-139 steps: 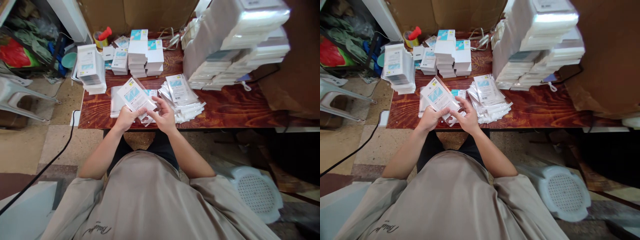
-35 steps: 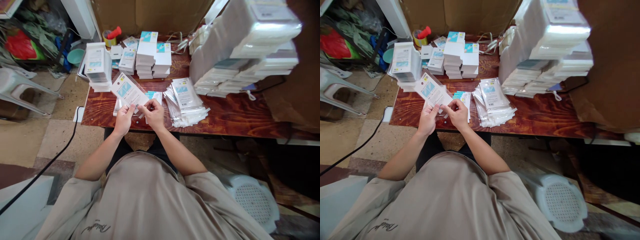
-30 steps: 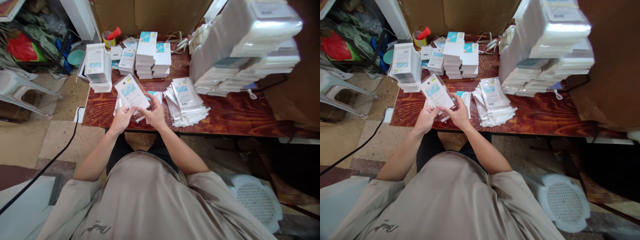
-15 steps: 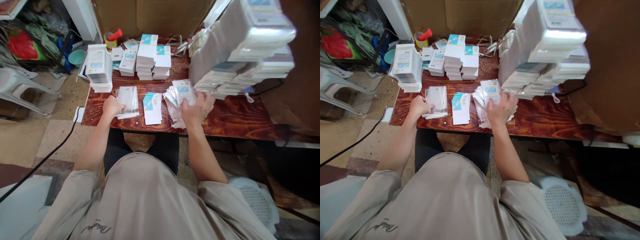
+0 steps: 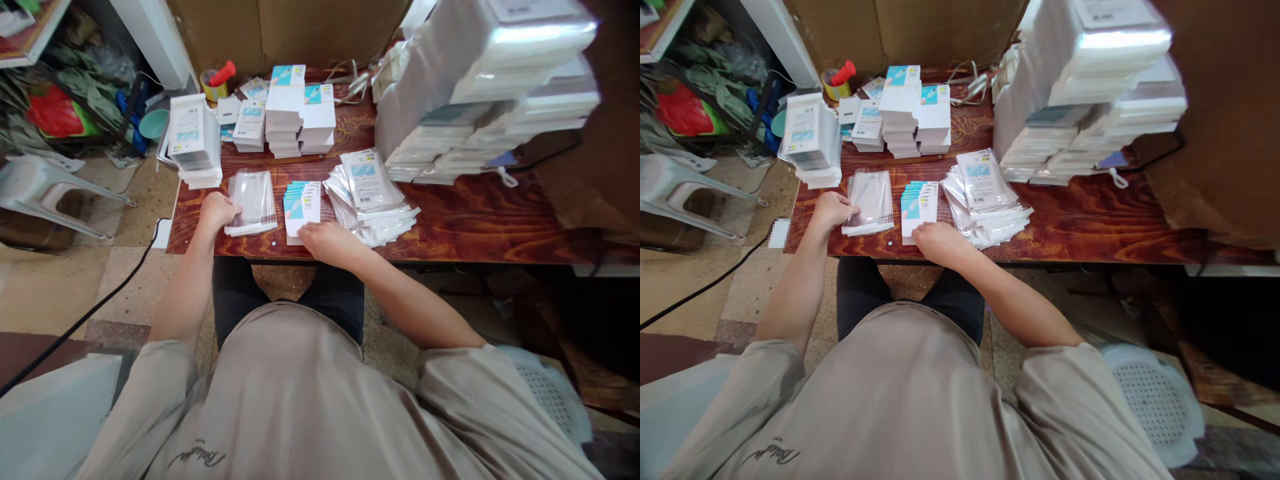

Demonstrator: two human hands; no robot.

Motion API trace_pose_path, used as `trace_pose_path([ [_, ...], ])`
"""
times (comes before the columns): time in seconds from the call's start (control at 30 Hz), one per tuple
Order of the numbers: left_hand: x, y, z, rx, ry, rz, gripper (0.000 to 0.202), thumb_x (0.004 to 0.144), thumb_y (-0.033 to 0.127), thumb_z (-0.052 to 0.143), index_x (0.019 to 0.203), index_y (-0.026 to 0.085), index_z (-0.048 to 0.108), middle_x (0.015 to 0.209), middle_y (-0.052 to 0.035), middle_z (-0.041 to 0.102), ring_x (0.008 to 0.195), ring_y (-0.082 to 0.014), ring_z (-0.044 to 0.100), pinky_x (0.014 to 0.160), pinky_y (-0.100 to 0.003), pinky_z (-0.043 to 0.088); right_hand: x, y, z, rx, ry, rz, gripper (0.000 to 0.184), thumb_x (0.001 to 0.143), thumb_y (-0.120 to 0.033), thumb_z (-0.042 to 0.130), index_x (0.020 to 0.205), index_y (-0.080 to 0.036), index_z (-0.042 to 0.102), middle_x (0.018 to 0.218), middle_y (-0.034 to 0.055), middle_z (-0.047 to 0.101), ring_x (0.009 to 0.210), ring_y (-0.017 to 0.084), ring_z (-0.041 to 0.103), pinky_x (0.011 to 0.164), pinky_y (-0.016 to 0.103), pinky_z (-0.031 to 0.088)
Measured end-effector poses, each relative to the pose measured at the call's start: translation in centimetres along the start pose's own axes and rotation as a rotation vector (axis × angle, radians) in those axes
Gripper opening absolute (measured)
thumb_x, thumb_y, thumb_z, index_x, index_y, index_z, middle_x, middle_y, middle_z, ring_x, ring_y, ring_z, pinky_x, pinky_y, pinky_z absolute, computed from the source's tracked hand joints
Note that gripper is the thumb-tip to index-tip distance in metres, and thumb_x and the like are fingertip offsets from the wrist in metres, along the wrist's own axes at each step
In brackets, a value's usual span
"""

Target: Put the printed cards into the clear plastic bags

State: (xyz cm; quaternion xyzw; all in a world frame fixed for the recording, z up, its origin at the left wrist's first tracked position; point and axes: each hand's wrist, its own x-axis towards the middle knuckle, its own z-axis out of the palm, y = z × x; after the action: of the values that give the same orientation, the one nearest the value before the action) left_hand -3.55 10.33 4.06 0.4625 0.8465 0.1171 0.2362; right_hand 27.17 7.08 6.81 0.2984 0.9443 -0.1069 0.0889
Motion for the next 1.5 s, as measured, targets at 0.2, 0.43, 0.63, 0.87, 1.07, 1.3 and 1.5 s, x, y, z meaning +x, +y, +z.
trace_pose_path([
  [0.2,-1.2,0.8,-0.7,-0.161,0.162,0.070,0.014,0.076,0.012,0.077,0.078,0.019,0.064,0.084,-0.0077,0.072,0.088,-0.0254,0.069,0.090,-0.038,0.052,-0.6,0.1,1.1,0.099,0.145,0.087,0.031,0.106,-0.017,0.043,0.104,-0.012,0.074,0.106,0.0145,0.079,0.095,0.027,0.075,0.076,0.035,0.047],
  [0.43,-3.0,2.3,-0.3,-1.191,-0.043,-0.131,0.037,0.074,0.002,0.081,0.104,0.016,0.066,0.078,0.0001,0.069,0.063,-0.0108,0.062,0.068,-0.025,0.053,-2.6,0.0,1.8,0.612,0.962,0.489,0.031,0.104,-0.038,0.053,0.104,-0.021,0.079,0.098,0.0083,0.082,0.087,0.023,0.075,0.082,0.034,0.057],
  [0.63,-3.8,4.1,2.5,-1.362,-0.103,-0.127,0.022,0.077,0.015,0.090,0.081,0.014,0.068,0.067,0.0010,0.065,0.058,-0.0103,0.062,0.062,-0.025,0.055,-2.5,-1.7,2.7,1.545,1.052,0.594,0.039,0.079,-0.059,0.083,0.086,-0.021,0.079,0.081,0.0015,0.078,0.067,0.018,0.071,0.062,0.032,0.064],
  [0.87,-4.7,5.7,3.2,-1.351,-0.114,-0.068,0.033,0.081,0.038,0.090,0.075,0.018,0.065,0.076,-0.0028,0.072,0.070,-0.0128,0.072,0.063,-0.023,0.055,-1.1,-2.3,4.3,1.780,0.836,0.637,0.044,0.069,-0.060,0.088,0.082,-0.019,0.078,0.078,0.0020,0.076,0.064,0.017,0.070,0.048,0.030,0.064],
  [1.07,-5.7,5.8,3.3,-1.388,-0.108,-0.017,0.032,0.079,0.038,0.091,0.080,0.019,0.066,0.081,-0.0030,0.073,0.075,-0.0147,0.073,0.072,-0.028,0.059,-0.5,-2.4,3.8,1.647,0.967,0.712,0.044,0.072,-0.059,0.085,0.085,-0.017,0.079,0.075,0.0015,0.075,0.060,0.015,0.067,0.048,0.030,0.065],
  [1.3,-7.0,6.9,3.6,-1.420,0.026,0.026,0.024,0.085,0.031,0.086,0.089,0.020,0.066,0.088,-0.0037,0.077,0.079,-0.0147,0.074,0.072,-0.026,0.059,0.9,-3.3,3.9,1.509,1.095,0.720,0.052,0.083,-0.068,0.074,0.089,-0.017,0.074,0.077,0.0001,0.072,0.063,0.013,0.067,0.057,0.030,0.069],
  [1.5,-8.0,6.8,4.4,-1.428,-0.055,0.065,0.034,0.081,0.045,0.088,0.095,0.020,0.069,0.092,-0.0053,0.078,0.082,-0.0196,0.077,0.072,-0.032,0.063,2.4,-3.8,5.0,1.511,1.179,0.647,0.049,0.091,-0.069,0.065,0.098,-0.021,0.072,0.092,0.0014,0.076,0.075,0.015,0.073,0.066,0.028,0.068],
])
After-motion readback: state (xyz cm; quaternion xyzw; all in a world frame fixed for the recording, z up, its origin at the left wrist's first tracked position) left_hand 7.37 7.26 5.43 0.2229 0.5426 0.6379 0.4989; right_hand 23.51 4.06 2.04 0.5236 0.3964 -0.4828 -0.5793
